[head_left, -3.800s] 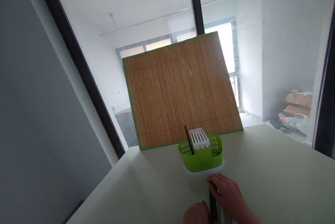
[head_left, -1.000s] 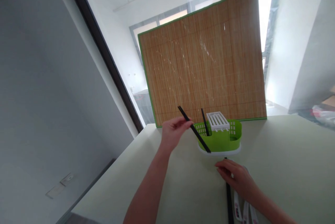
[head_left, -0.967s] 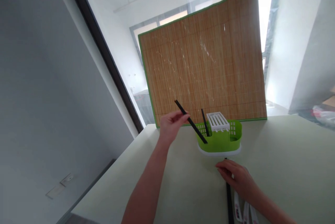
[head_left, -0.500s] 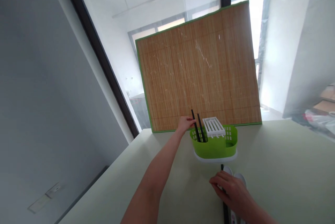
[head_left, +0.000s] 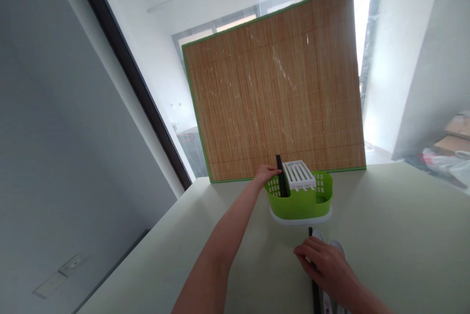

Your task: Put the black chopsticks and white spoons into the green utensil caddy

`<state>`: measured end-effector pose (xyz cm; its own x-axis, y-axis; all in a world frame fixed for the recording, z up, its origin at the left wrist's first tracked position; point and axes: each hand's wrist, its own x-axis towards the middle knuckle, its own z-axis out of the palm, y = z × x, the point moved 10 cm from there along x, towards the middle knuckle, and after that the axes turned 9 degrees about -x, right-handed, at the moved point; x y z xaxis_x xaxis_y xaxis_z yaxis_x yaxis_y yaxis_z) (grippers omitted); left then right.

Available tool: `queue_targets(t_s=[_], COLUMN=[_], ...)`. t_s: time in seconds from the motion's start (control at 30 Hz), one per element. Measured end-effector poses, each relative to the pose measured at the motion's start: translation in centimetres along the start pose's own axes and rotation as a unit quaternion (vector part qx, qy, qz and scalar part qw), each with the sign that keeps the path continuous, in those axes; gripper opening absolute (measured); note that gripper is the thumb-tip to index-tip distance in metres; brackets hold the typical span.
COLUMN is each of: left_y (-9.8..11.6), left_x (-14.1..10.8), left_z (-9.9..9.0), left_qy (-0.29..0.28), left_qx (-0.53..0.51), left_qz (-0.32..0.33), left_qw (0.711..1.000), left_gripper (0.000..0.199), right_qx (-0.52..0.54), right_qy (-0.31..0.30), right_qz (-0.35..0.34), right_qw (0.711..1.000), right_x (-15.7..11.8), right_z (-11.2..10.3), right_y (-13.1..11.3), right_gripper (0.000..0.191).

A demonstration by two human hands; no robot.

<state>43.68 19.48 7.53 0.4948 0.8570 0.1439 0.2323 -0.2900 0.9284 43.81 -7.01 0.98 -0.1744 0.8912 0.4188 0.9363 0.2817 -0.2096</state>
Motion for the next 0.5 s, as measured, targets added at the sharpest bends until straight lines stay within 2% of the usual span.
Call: queue_targets(t_s=[0.1, 0.2, 0.27, 0.33, 0.4, 0.5], left_y=[0.9, 2.2, 3.3, 4.1, 4.0, 1.9], left_x=[-0.5, -2.2, -4.8, -8.5, -12.4, -17.6], left_z=[-0.8, -3.3, -5.2, -5.9, -4.6, 0.4], left_qy=[0.019, 0.088, 0.150, 0.185, 0.163, 0.039], left_qx=[0.009, 0.019, 0.025, 0.026, 0.032, 0.092], left_qz=[0.014, 0.040, 0.082, 0.134, 0.161, 0.133], left_qw=[1.000, 0.995, 0.985, 0.973, 0.973, 0.986], left_gripper=[0.037, 0.040, 0.039, 0.032, 0.025, 0.017], right_qx=[0.031, 0.093, 0.137, 0.183, 0.222, 0.250], right_qy=[0.025, 0.084, 0.131, 0.173, 0.208, 0.234], right_qz=[0.025, 0.112, 0.179, 0.225, 0.256, 0.276], right_qw=[0.999, 0.986, 0.965, 0.941, 0.918, 0.898], right_x=[0.0, -0.4, -1.0, -1.7, -2.2, -2.6], right_z=[-0.7, -2.1, -3.1, -4.0, -4.6, -5.0], right_y=[1.0, 4.1, 6.6, 8.7, 10.3, 11.4], right_gripper=[0.022, 0.021, 0.024, 0.027, 0.029, 0.029])
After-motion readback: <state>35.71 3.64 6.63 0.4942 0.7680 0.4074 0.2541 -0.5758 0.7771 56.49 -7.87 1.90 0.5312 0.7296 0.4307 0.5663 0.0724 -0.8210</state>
